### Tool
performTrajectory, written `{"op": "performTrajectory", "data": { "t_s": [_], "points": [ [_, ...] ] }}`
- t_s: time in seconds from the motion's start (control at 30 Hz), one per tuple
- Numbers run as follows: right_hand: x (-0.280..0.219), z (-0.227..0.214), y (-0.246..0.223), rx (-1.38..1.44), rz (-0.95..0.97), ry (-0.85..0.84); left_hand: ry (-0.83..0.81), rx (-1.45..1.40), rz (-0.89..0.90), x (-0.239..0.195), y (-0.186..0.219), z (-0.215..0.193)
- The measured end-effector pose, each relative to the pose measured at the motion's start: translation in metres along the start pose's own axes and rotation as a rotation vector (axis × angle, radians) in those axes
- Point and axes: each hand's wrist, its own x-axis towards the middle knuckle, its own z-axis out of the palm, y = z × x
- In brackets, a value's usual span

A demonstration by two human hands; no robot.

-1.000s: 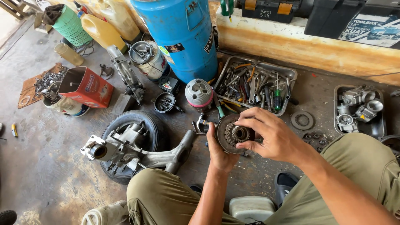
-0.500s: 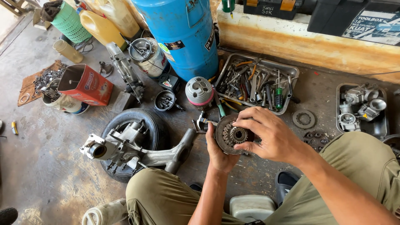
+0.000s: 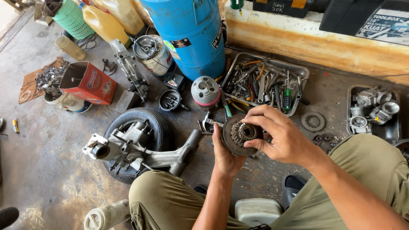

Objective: The person sits on the workshop floor and works on a motorcycle clutch assembly by hand, turning and separating the clutch hub, plates and pressure plate, then fits the clutch assembly into the engine crankcase of the motorcycle swingarm unit and presses the parts into place.

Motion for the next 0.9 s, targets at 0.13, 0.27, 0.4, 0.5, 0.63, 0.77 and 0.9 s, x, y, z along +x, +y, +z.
{"op": "performTrajectory", "data": {
  "t_s": [0.13,0.27,0.4,0.5,0.63,0.77,0.9],
  "points": [
    [0.003,0.004,0.003,-0.053,-0.013,-0.032,-0.022,-0.007,-0.001,-0.001,0.002,0.005],
    [0.002,0.003,0.009,0.203,0.087,-0.04,-0.001,0.123,-0.03,-0.008,0.014,0.022],
    [-0.002,0.004,0.022,0.38,0.199,-0.065,0.046,0.202,-0.057,-0.015,0.021,0.041],
    [-0.005,0.01,0.024,0.502,0.322,-0.08,0.084,0.222,-0.081,-0.017,0.02,0.042],
    [-0.007,0.014,0.028,0.536,0.346,-0.088,0.076,0.24,-0.093,-0.015,0.02,0.042],
    [-0.011,0.02,0.028,0.7,0.492,-0.086,0.165,0.251,-0.063,-0.017,0.018,0.044],
    [-0.016,0.032,0.042,0.826,0.579,-0.054,0.225,0.281,-0.016,-0.016,0.011,0.039]
  ]
}}
